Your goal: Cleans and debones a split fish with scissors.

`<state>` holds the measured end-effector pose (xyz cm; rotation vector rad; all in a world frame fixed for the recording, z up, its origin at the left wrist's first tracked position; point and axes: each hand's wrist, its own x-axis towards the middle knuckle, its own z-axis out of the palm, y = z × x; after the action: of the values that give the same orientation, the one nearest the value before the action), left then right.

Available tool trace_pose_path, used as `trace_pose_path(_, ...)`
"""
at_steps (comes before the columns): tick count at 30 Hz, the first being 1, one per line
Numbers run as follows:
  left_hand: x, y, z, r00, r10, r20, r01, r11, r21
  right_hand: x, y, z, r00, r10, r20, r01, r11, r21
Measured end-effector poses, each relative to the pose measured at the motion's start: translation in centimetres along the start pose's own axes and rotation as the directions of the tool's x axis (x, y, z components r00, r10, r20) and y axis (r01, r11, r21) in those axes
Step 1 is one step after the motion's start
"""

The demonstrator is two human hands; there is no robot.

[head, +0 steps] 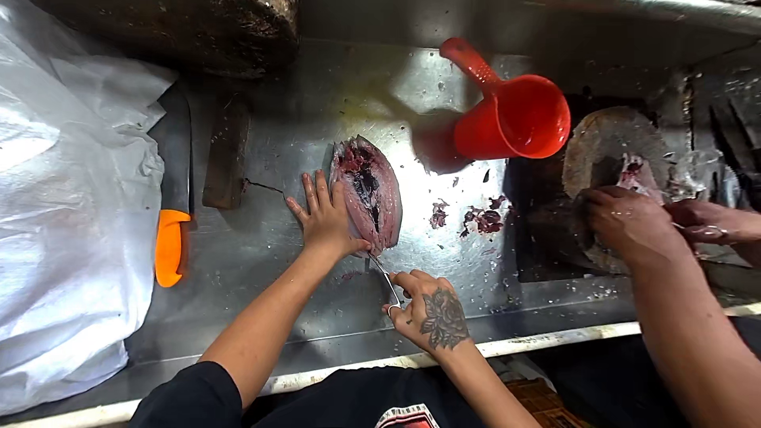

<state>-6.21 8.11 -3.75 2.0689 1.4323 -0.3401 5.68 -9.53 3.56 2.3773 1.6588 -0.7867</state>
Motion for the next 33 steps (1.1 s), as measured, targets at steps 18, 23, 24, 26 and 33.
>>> trace_pose_path(18, 0.3, 0.2, 0.5, 1.000, -0.015, -0.002, 0.015, 0.999, 0.052, 1.1, -1.4, -1.8, 0.978, 0.044, 0.205, -0.038, 0.999, -0.033)
trace_pose_path(23, 0.4, 0.2, 0.4, 1.000, -0.013, -0.001, 0.013, 0.999, 0.038, 0.1, 0.6, 0.0, 0.975, 0.118, 0.190, -0.197, 0.857, 0.477)
trace_pose_path(24, 0.4, 0.3, 0.3, 1.000, -0.020, 0.008, 0.019, 0.999, 0.042, -0.3, 0.8, 0.4, 0.962, 0.178, 0.208, -0.269, 0.750, 0.604)
trace_pose_path(26, 0.3, 0.3, 0.5, 1.000, -0.023, 0.011, 0.022, 0.999, 0.047, -1.1, 0.7, 1.0, 0.929, 0.269, 0.255, -0.361, 0.498, 0.788)
trace_pose_path(33, 0.1, 0.3, 0.5, 1.000, -0.020, -0.016, 0.020, 0.999, 0.035, -4.2, 1.0, -1.1, 0.934, 0.318, 0.162, -0.271, 0.338, 0.901)
